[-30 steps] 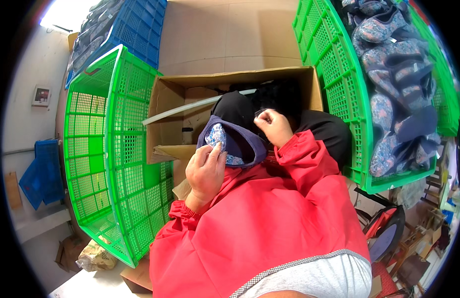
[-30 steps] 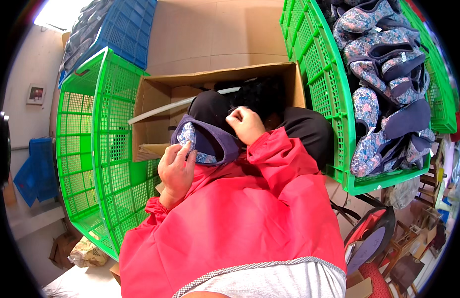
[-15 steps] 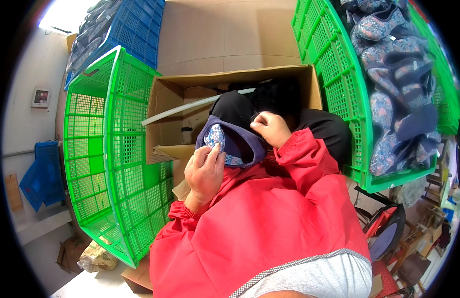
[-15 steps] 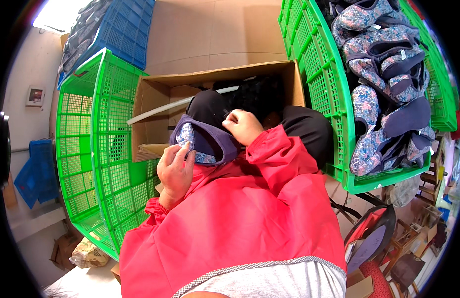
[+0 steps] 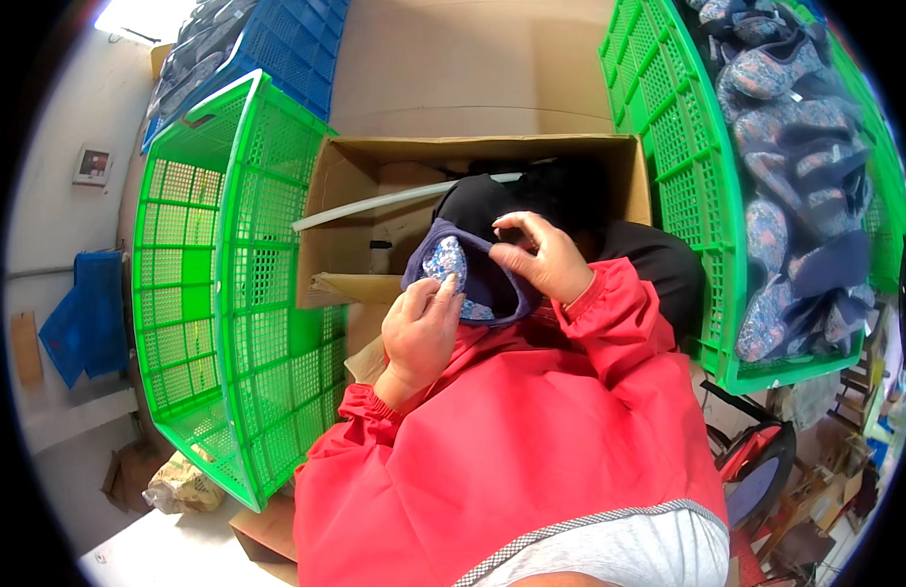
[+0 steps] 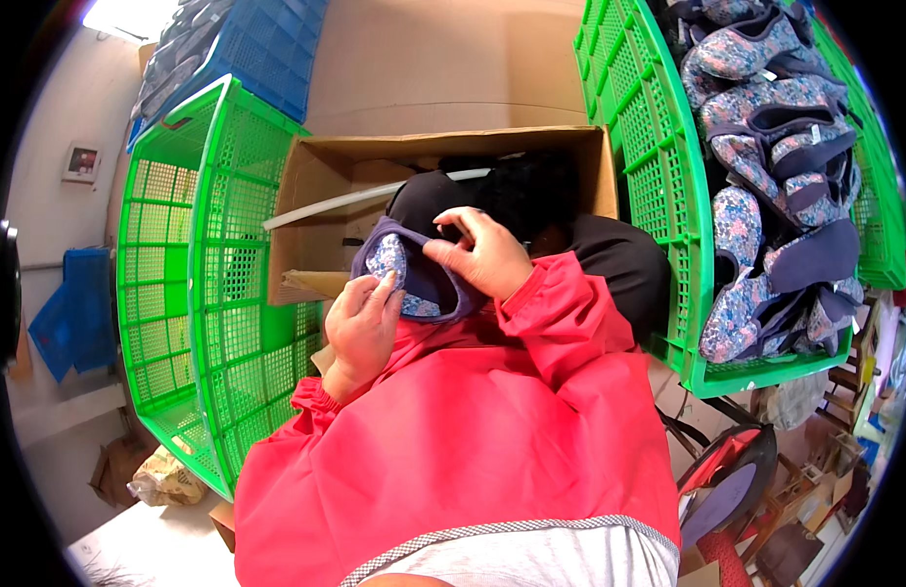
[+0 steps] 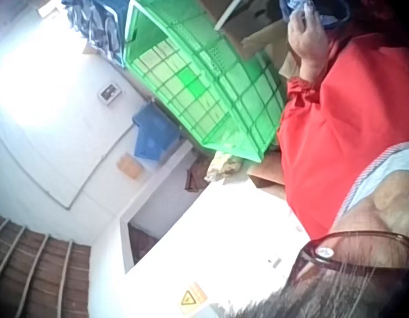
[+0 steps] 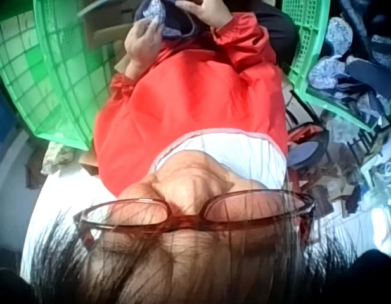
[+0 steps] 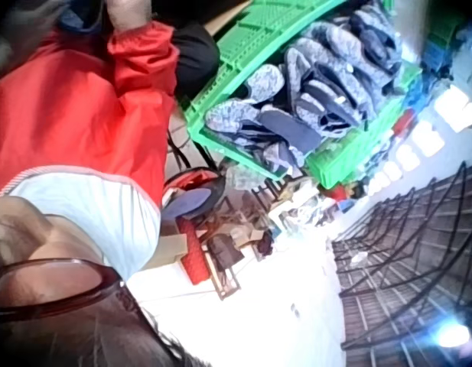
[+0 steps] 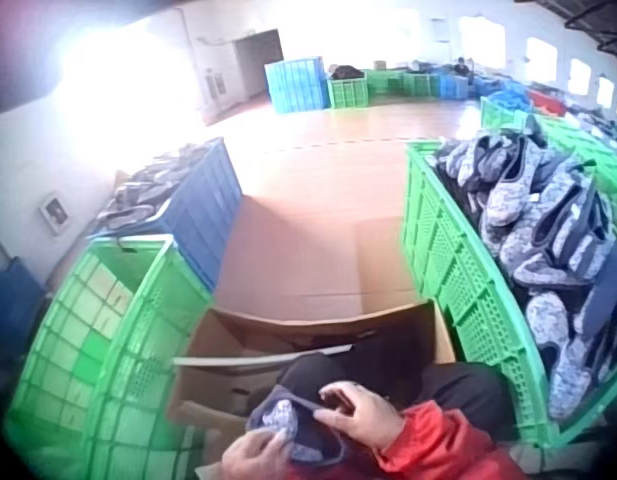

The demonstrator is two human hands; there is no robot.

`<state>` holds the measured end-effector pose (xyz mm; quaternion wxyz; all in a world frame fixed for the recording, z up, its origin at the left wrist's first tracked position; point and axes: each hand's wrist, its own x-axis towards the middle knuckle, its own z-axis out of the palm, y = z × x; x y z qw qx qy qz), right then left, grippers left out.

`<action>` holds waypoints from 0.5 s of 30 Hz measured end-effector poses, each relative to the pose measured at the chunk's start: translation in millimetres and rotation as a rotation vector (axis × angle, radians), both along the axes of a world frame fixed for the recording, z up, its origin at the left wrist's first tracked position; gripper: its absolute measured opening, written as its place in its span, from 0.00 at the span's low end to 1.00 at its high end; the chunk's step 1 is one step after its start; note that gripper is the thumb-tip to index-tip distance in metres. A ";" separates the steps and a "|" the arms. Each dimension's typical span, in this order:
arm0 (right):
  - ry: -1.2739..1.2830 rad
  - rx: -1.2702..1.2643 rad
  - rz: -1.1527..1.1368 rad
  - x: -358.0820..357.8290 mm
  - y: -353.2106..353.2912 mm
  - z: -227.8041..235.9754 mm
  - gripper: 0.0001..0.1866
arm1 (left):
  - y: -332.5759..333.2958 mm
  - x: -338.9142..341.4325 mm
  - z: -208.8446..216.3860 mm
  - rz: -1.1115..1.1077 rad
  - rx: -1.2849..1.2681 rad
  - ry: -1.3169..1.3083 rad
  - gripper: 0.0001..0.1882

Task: The person sits on the floor with a cardboard box on their lap, using scissors to trim excess fabric and threads from the edges of floral-patterned slippers. They handle the slippers one by one, cutting loose material and then placing the finished items into a green plastic crate.

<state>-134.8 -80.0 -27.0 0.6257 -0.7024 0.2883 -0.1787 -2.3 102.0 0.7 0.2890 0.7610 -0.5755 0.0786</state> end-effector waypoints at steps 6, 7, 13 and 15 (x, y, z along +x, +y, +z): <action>0.338 -0.352 0.122 14.2 21.1 5.2 0.28 | -5.6 3.0 -11.0 -0.005 -0.034 -0.001 0.16; 0.286 -0.384 0.082 13.7 25.4 -0.3 0.27 | -7.9 4.0 -14.1 -0.001 -0.041 -0.027 0.15; 0.224 -0.399 0.028 1.7 31.1 -11.6 0.23 | -18.3 12.8 -36.3 0.063 -0.096 -0.078 0.13; 0.237 -0.395 0.025 -1.1 34.5 -9.3 0.24 | -22.6 15.3 -41.3 0.098 -0.107 -0.092 0.12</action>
